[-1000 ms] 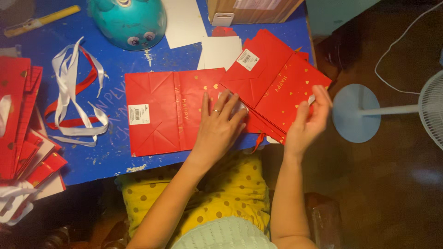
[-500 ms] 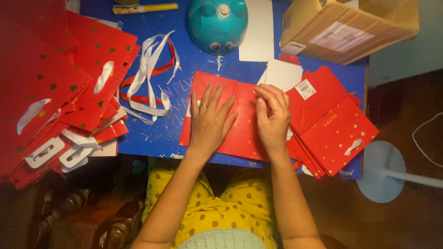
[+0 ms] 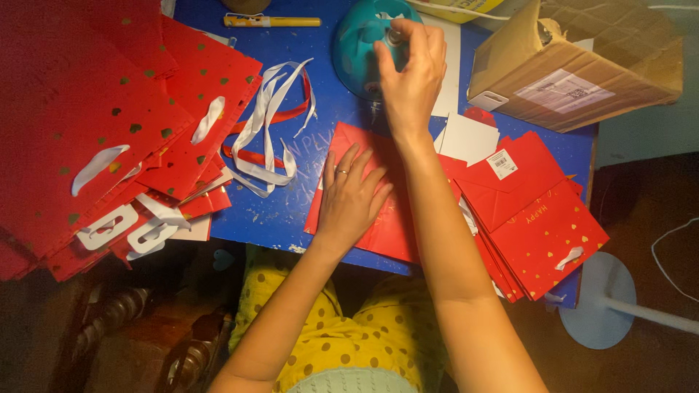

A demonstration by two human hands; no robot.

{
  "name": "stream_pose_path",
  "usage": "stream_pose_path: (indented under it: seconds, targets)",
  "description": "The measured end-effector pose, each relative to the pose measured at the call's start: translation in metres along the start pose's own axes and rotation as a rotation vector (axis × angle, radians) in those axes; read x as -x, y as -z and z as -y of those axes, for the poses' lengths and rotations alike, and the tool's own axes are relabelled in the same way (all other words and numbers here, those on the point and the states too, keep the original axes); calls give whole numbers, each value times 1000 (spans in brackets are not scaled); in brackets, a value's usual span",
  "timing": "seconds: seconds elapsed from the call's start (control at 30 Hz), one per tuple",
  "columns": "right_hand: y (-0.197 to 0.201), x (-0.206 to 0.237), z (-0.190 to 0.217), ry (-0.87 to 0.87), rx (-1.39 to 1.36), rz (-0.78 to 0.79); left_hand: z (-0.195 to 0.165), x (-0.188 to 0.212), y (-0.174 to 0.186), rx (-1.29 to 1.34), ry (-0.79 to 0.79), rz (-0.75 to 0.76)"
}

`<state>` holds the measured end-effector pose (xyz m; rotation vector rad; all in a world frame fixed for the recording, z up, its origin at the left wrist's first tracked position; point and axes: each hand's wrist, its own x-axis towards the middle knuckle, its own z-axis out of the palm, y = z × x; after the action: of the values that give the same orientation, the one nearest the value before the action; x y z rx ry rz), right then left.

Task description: The person assembles red Valentine's Day gift bags by inserting white ribbons through the handles and tying them into bows. They then fold and seal the bottom of each bag to create a flat base, stacking the finished bags on the table.

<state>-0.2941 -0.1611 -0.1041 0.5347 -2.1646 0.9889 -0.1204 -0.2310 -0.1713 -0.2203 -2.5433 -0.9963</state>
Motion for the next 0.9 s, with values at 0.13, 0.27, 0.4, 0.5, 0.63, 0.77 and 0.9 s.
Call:
stream_pose_path:
  seconds: [0.13,0.27,0.4,0.5,0.63,0.77,0.9]
  targets:
    - [-4,-2,-22,-83,-159,-38,1,-2,6,45,10,-15]
    - [19,12,-31,-367,-551,28,1,-7,14,227,44,-126]
    - [61,50,-16,-560,-648,207,3,-6,24,419,198,-277]
    - [92,84,3,-595,-527,311,4,1,30,436,299,-189]
    - [115,117,25,-466,-253,365,0,11,33,65,184,-150]
    - [120,130,39,-333,-72,352,-1,12,34,10,140,-90]
    - [120,134,46,-237,-20,386,0,12,35,-17,123,-46]
